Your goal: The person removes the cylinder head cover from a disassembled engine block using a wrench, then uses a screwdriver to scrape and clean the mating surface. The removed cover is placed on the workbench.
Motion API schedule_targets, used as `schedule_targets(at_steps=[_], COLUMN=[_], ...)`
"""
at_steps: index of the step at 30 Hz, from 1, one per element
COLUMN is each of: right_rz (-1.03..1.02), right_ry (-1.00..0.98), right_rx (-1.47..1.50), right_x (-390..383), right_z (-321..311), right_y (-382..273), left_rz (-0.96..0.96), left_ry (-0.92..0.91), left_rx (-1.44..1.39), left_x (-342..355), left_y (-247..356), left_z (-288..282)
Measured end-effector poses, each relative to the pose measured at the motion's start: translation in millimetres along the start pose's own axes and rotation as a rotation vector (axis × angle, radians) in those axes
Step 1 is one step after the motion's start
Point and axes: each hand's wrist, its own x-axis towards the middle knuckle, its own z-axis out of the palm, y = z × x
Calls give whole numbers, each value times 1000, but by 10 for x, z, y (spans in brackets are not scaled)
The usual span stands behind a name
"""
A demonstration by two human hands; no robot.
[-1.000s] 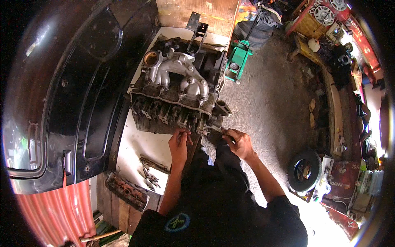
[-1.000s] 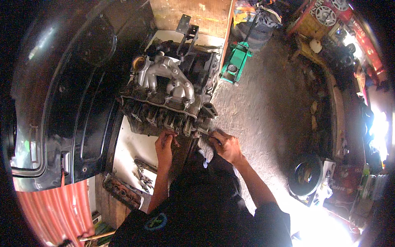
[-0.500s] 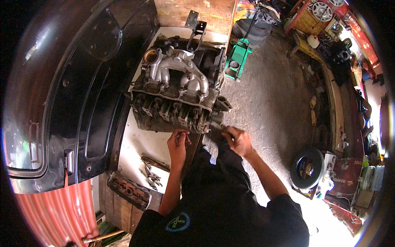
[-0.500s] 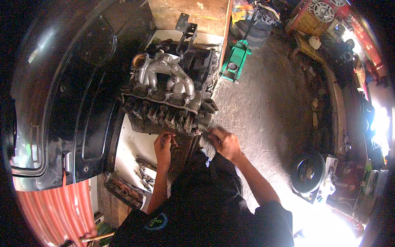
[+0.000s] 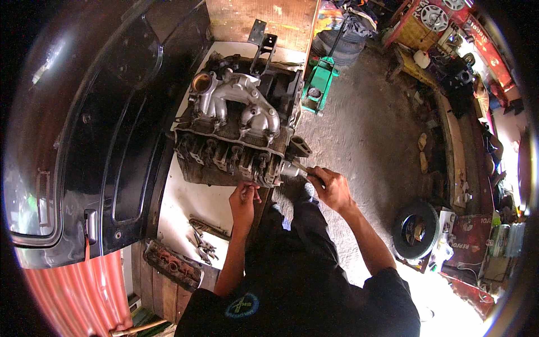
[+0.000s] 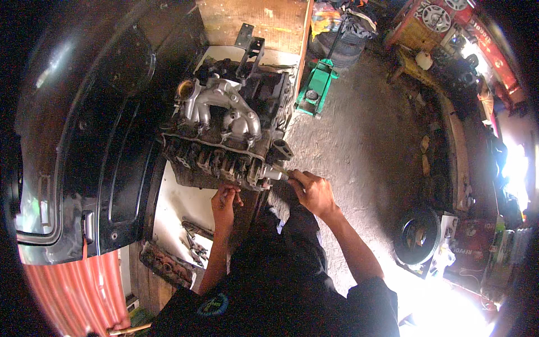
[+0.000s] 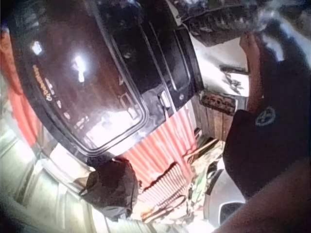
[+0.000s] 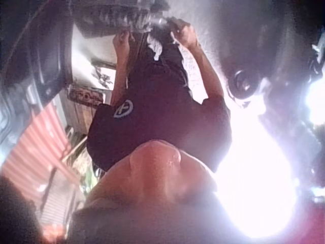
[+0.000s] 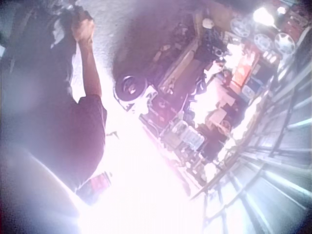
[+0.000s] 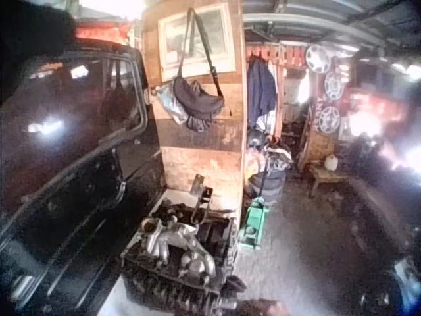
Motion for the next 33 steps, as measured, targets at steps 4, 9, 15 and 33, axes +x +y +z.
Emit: schedule_targets(at_steps=[4, 9, 15, 33], right_rz=[-47, 29, 30, 260], right_ry=[-152, -38, 49, 7], right_rx=[-94, -23, 101, 330], right_x=[-327, -323, -178, 52], right_z=[291, 368, 281, 122], right_y=[87, 63, -54, 12], left_rz=[-14, 4, -40, -7], left_ry=[-34, 51, 67, -56], left_rx=[-21, 54, 63, 56], left_x=[52, 114, 75, 227], left_y=[-10, 23, -51, -90], left_z=[0, -82, -187, 59])
